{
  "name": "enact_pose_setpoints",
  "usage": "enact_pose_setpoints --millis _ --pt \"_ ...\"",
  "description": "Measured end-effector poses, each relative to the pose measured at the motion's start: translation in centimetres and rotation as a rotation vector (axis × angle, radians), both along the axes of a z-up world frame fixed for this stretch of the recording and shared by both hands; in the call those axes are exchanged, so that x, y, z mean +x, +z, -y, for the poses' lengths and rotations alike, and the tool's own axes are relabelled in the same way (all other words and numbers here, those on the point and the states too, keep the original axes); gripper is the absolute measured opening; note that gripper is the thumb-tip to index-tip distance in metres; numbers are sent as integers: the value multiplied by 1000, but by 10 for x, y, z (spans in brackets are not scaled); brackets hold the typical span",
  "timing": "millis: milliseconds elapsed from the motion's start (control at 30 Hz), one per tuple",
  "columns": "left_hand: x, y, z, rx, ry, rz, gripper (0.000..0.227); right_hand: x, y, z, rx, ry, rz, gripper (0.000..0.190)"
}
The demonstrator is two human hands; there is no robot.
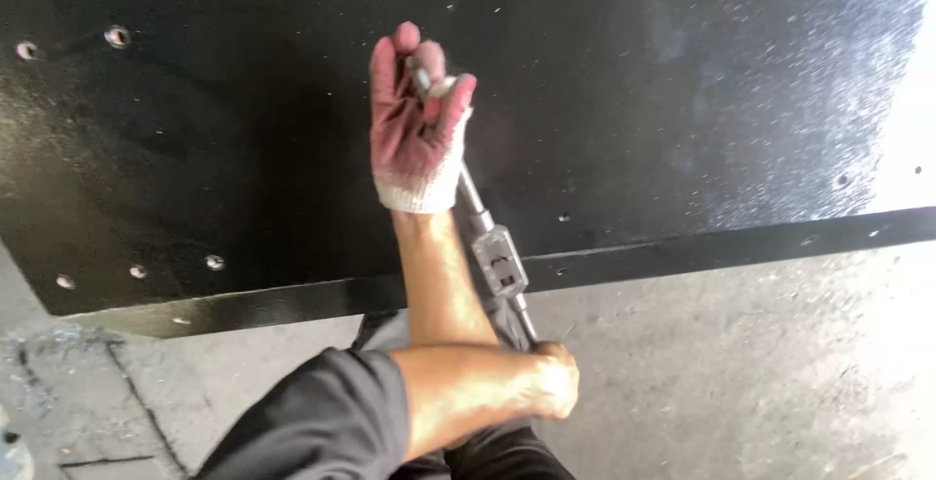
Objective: The person works on a large black metal panel, using a turnbuckle-style tool with two threaded rods. They rotate the central body of the turnbuckle to adjust it, reposition the tool at different points along the panel edge, and steady the panel with their free hand while turning.
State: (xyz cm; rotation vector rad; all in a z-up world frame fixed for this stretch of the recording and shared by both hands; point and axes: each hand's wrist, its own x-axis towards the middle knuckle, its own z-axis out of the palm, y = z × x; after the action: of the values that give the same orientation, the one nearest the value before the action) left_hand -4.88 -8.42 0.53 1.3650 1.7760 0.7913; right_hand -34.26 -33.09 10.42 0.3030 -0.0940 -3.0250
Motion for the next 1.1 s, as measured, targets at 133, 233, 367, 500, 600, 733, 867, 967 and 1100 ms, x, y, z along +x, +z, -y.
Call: enact_pose_setpoints --millis 133,233,367,500,600,733,867,967,1100 --pt "-45 60 21 61 70 -125 14 45 19 10 82 130 -32 42" --pt "-197 114 33 -5 483 44 22 130 8 -27 367 338 -137 35" --pt "-343 142 94 -46 1505 54 24 293 6 -142 973 769 -421 26" --pt "-322 134 275 -62 1642 -285 7 267 -5 -307 1361 1092 -706 33" --pt "-226 175 354 -257 1464 37 26 140 84 -333 1695 1312 222 31" --pt "-40 181 344 -471 1459 302 33 31 53 -275 1216 563 304 31" --pt "43 194 236 -86 1270 378 20 -44 48 -141 1666 646 245 48" --pt "32 208 211 -53 1310 358 24 -19 9 -51 2456 183 -1394 15" --pt "-7 231 260 -2 1538 133 25 97 112 -11 2258 1242 -1464 30"
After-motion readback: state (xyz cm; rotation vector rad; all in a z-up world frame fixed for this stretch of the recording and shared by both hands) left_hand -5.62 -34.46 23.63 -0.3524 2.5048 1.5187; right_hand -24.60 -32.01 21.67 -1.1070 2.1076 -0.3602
